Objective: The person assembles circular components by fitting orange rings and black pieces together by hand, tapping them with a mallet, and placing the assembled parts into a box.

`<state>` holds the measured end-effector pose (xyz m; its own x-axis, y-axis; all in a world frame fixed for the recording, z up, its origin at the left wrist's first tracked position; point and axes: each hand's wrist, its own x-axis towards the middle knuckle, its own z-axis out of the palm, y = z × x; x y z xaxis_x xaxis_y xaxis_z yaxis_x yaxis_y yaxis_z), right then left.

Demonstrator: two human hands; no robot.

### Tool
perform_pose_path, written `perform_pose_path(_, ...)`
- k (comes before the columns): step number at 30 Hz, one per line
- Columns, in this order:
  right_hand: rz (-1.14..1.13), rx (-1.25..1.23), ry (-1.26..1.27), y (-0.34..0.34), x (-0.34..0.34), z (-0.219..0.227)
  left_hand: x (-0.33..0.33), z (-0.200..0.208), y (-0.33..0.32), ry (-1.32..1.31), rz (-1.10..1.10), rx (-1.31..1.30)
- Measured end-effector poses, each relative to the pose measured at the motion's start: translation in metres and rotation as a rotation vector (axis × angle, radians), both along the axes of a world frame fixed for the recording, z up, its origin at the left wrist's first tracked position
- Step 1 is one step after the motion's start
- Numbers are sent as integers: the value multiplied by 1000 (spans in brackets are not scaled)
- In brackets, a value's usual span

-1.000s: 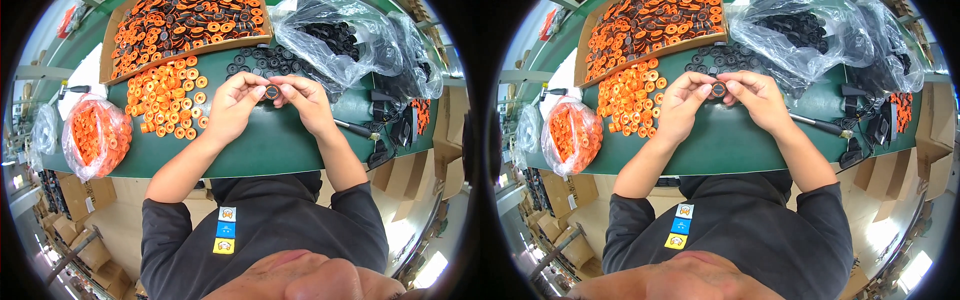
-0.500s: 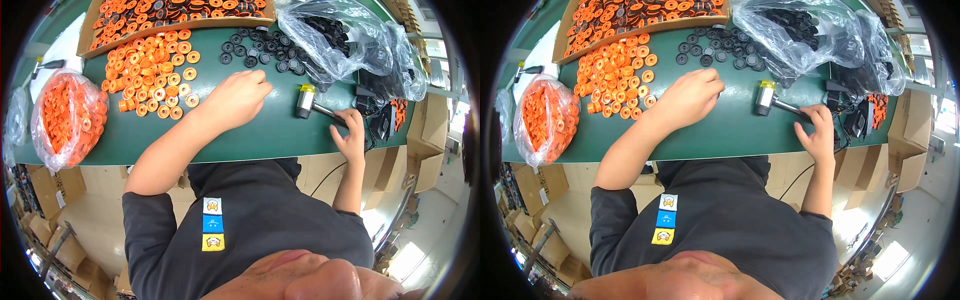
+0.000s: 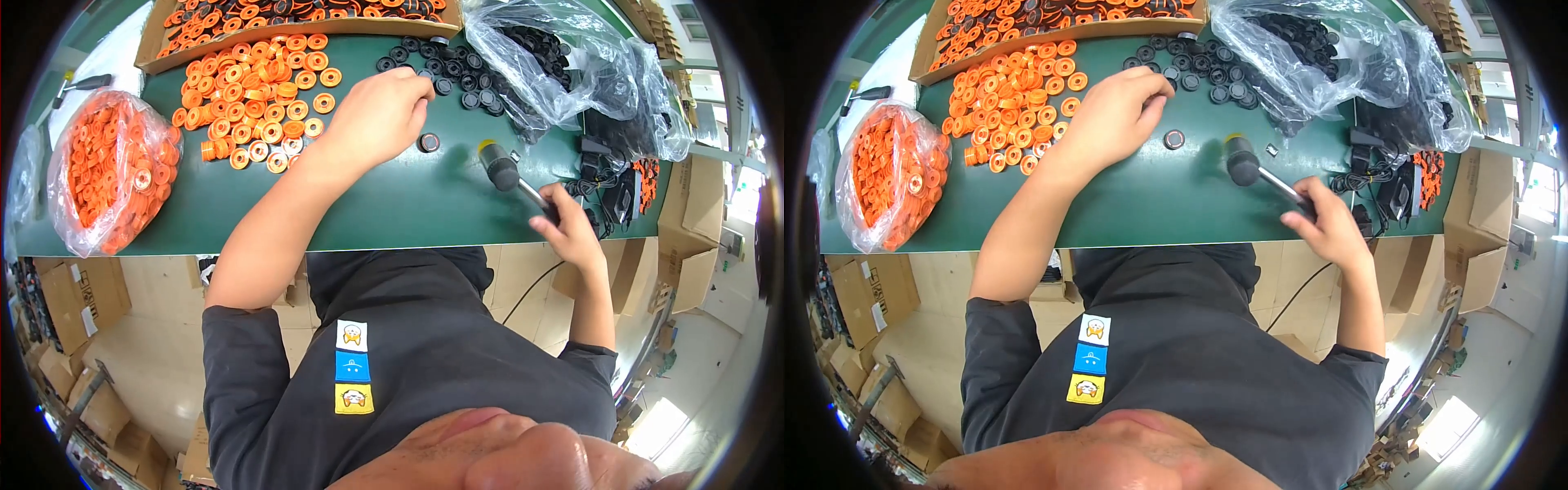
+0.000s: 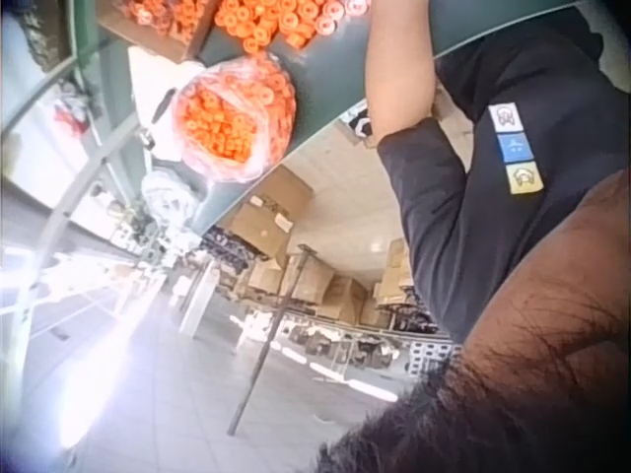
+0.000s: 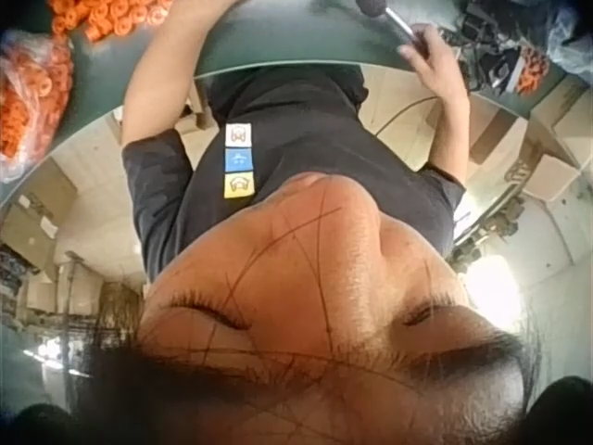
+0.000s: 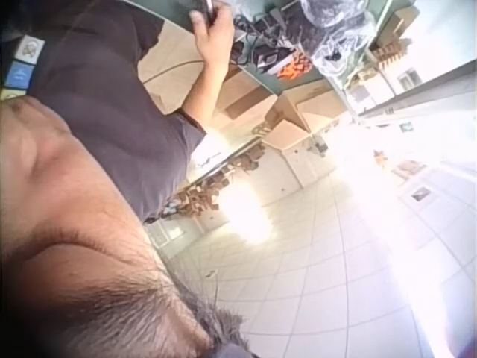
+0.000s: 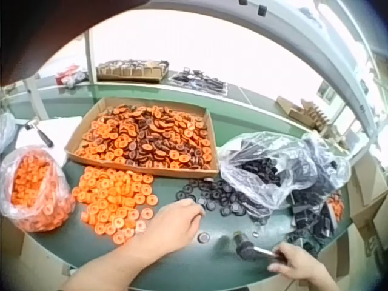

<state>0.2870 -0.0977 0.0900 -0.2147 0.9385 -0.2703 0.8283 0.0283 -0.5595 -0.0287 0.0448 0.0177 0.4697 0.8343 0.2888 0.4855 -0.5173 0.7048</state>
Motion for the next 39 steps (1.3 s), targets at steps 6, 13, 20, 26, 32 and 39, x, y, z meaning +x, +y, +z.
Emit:
perform_pose_path(6,19,-22,8,3,-51,2,-1,-3,4,59,33,29)
perform_pose_path(13,-43,126,-91,8,-73,11,-3,-2,5,62,82,69)
perform_pose_path(20,62,144,-230,11,-69,-23,-4,-3,5,48,87,96)
perform_pose_path(26,23,145,-173,12,-73,-6,-7,-3,9,74,112,93)
perform_pose_path(32,-12,222,-67,7,-79,8,-6,-3,8,94,136,90)
perform_pose_path(39,43,140,-213,12,-80,-16,-7,-2,9,107,137,65)
